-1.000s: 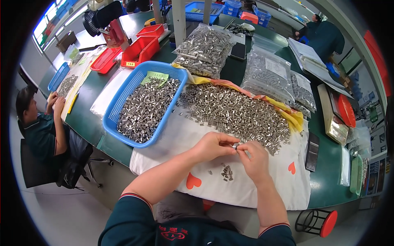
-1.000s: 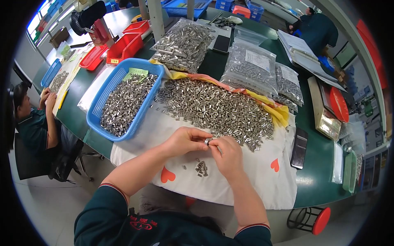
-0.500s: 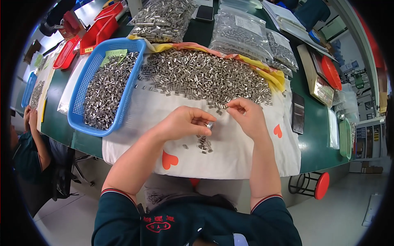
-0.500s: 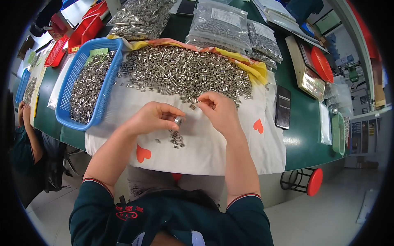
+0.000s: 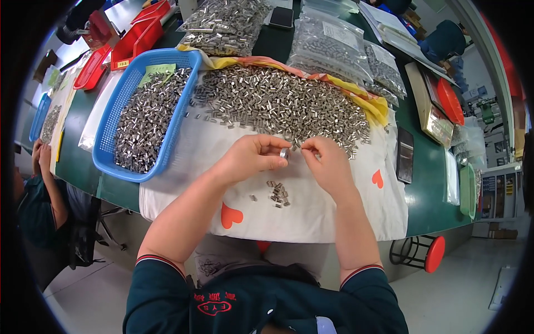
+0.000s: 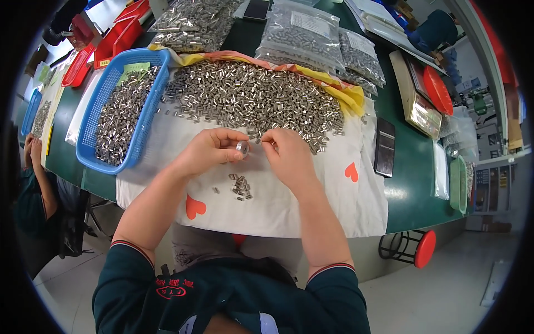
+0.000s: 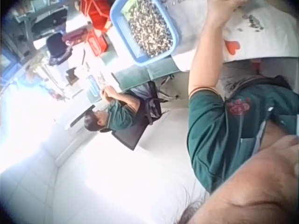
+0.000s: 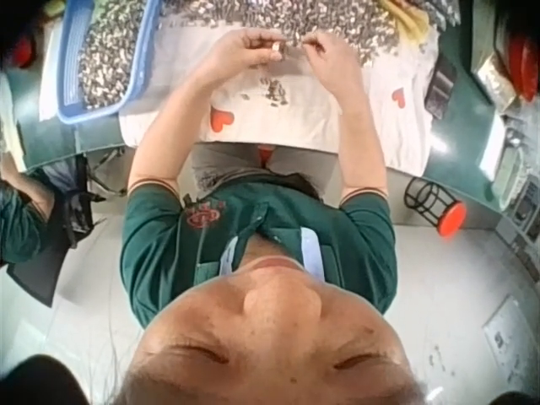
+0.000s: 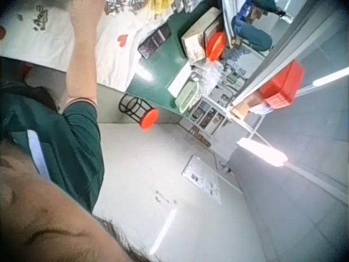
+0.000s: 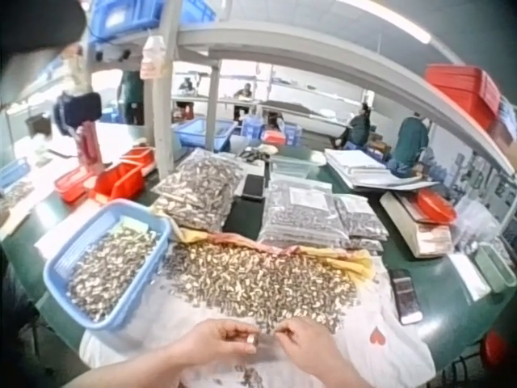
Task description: Sorting small metal components on a workbench and placing them into a small container.
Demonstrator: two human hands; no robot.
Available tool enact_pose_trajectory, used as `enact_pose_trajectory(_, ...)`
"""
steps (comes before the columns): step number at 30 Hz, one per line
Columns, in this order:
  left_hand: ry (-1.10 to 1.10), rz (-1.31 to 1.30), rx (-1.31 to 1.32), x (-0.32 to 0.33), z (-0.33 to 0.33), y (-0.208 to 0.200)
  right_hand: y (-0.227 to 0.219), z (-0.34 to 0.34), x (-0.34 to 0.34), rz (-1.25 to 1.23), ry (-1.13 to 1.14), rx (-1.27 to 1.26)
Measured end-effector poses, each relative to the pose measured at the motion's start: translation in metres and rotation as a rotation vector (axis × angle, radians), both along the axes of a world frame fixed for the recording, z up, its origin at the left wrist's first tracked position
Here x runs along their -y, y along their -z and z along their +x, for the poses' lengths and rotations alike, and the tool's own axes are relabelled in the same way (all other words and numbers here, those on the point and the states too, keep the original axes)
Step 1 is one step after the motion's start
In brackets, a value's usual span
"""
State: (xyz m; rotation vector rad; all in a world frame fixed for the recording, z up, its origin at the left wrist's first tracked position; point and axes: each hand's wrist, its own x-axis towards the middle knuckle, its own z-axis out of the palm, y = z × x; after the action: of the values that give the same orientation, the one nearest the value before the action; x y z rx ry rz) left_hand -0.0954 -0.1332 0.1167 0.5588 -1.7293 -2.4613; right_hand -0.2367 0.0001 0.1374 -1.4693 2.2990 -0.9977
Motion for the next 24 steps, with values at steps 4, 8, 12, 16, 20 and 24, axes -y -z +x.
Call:
enact_pose_trajectory(4, -0.049, 0.04, -0.02, -0.001, -0.001, -0.003, -0.009, 0.006, -0.001, -0.121, -0.075, 0.371)
enact_pose_trajectory(8, -0.013, -0.008, -0.046, -0.001, 0.0, -0.002, -0.008, 0.01, 0.001, -0.16, -0.132, 0.373)
enact_pose_trajectory(12, -0.039, -0.067, -0.026, -0.002, -0.003, 0.003, -0.003, 0.015, 0.001, -0.203, -0.147, 0.006)
enact_pose_trajectory(16, -0.094, -0.132, -0.017, -0.006, -0.003, 0.001, 0.0, 0.02, 0.003, -0.285, -0.116, -0.122)
enact_pose_trajectory(20, -0.038, -0.104, -0.045, -0.003, -0.001, 0.001, -0.008, 0.009, -0.003, -0.147, -0.146, 0.237)
enact_pose_trajectory(24, 0.062, -0.098, 0.031, -0.004, 0.003, -0.002, -0.013, 0.006, -0.002, 0.025, -0.143, 0.348)
